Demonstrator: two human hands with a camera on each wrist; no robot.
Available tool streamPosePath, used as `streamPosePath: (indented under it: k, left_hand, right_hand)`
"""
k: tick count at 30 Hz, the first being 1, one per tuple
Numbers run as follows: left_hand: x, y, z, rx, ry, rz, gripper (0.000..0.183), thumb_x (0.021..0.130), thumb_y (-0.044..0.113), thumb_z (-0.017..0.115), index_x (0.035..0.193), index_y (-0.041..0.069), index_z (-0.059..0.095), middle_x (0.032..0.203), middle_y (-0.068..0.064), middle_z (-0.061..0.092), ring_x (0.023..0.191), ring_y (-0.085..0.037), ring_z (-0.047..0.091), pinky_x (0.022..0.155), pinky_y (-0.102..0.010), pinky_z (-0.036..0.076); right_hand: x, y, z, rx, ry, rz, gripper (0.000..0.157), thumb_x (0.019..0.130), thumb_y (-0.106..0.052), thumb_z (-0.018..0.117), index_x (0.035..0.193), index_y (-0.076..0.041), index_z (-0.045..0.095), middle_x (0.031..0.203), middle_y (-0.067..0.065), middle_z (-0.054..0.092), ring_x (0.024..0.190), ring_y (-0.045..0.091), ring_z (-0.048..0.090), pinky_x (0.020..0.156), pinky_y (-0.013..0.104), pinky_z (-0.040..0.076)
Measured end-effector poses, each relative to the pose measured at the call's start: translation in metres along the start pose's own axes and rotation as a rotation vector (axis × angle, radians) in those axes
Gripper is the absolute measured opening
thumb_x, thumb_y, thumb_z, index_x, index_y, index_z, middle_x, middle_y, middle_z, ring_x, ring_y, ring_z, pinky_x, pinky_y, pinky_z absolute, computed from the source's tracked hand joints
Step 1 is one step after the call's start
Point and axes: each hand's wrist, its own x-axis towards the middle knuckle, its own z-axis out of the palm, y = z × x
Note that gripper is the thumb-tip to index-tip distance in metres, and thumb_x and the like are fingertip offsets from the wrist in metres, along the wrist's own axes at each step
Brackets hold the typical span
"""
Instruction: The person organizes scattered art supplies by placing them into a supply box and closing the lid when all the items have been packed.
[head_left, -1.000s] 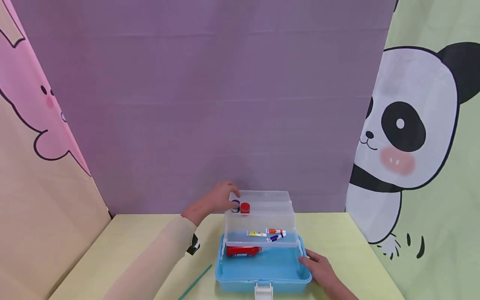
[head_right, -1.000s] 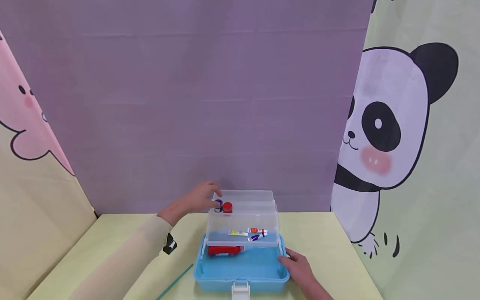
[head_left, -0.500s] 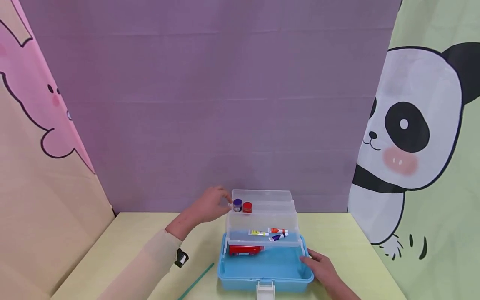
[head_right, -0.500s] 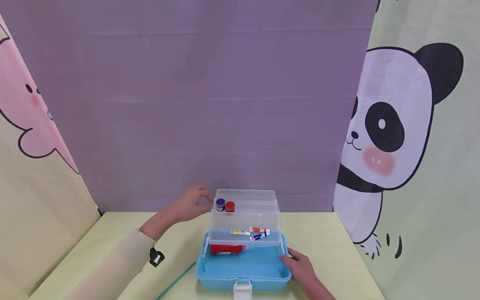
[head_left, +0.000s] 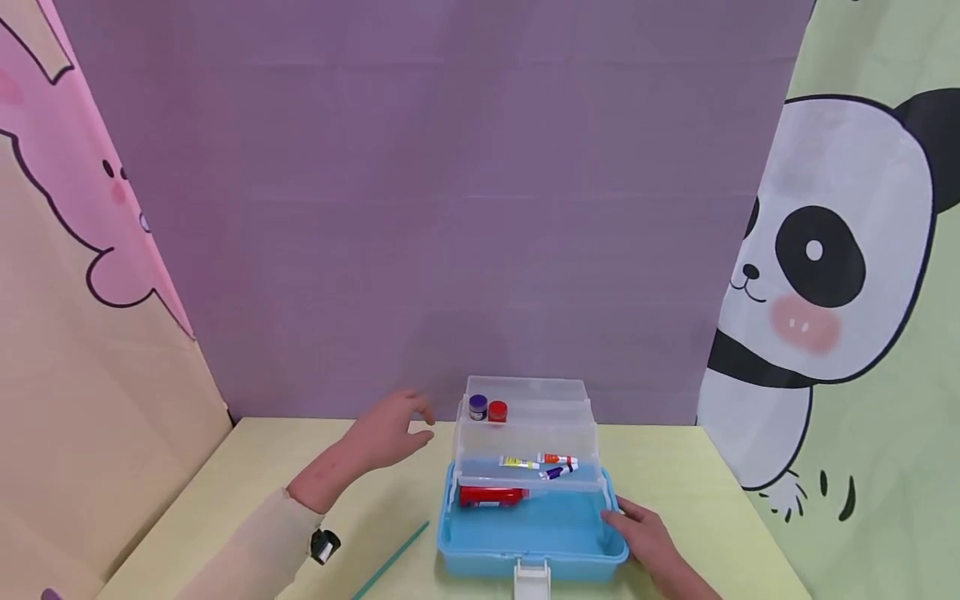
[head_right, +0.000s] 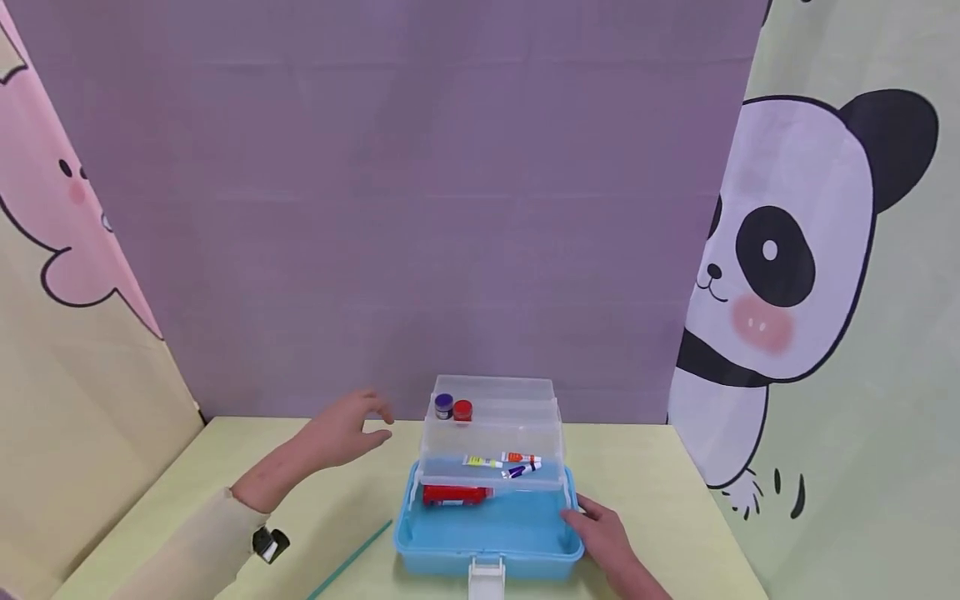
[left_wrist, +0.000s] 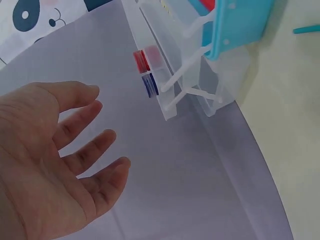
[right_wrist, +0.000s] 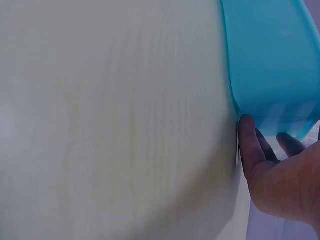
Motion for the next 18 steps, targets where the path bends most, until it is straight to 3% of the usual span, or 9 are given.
streamPosePath:
  k: [4, 9, 18]
  left_hand:
    - [-0.019, -0.007, 0.000, 0.007, -0.011, -0.022, 0.011, 0.083, 0.018, 0.077, 0.092, 0.016, 0.071, 0.100, 0.001, 0.061, 0.095, -0.021, 0.058, 0.080, -0.037, 0.053]
    - [-0.039, -0.015, 0.007, -0.036, -0.091, -0.048, 0.011, 0.082, 0.018, 0.077, 0.091, 0.017, 0.070, 0.092, 0.007, 0.061, 0.088, -0.017, 0.057, 0.074, -0.036, 0.051]
    - [-0.071, -0.036, 0.024, -0.115, -0.186, -0.001, 0.011, 0.082, 0.017, 0.076, 0.088, 0.018, 0.067, 0.087, 0.006, 0.062, 0.084, -0.019, 0.058, 0.068, -0.038, 0.050]
  right_hand:
    - [0.001, 0.000, 0.002, -0.018, -0.004, 0.006, 0.071, 0.089, -0.037, 0.068, 0.138, 0.009, 0.045, 0.132, 0.034, 0.049, 0.108, 0.046, 0.057, 0.082, 0.049, 0.054]
    - [0.003, 0.002, 0.002, -0.033, -0.017, 0.021, 0.075, 0.088, -0.040, 0.070, 0.138, 0.009, 0.045, 0.131, 0.035, 0.049, 0.107, 0.046, 0.058, 0.082, 0.050, 0.054]
    - [0.007, 0.005, 0.001, -0.031, -0.006, -0.011, 0.080, 0.086, -0.044, 0.071, 0.137, 0.011, 0.045, 0.130, 0.034, 0.050, 0.109, 0.048, 0.056, 0.084, 0.053, 0.052]
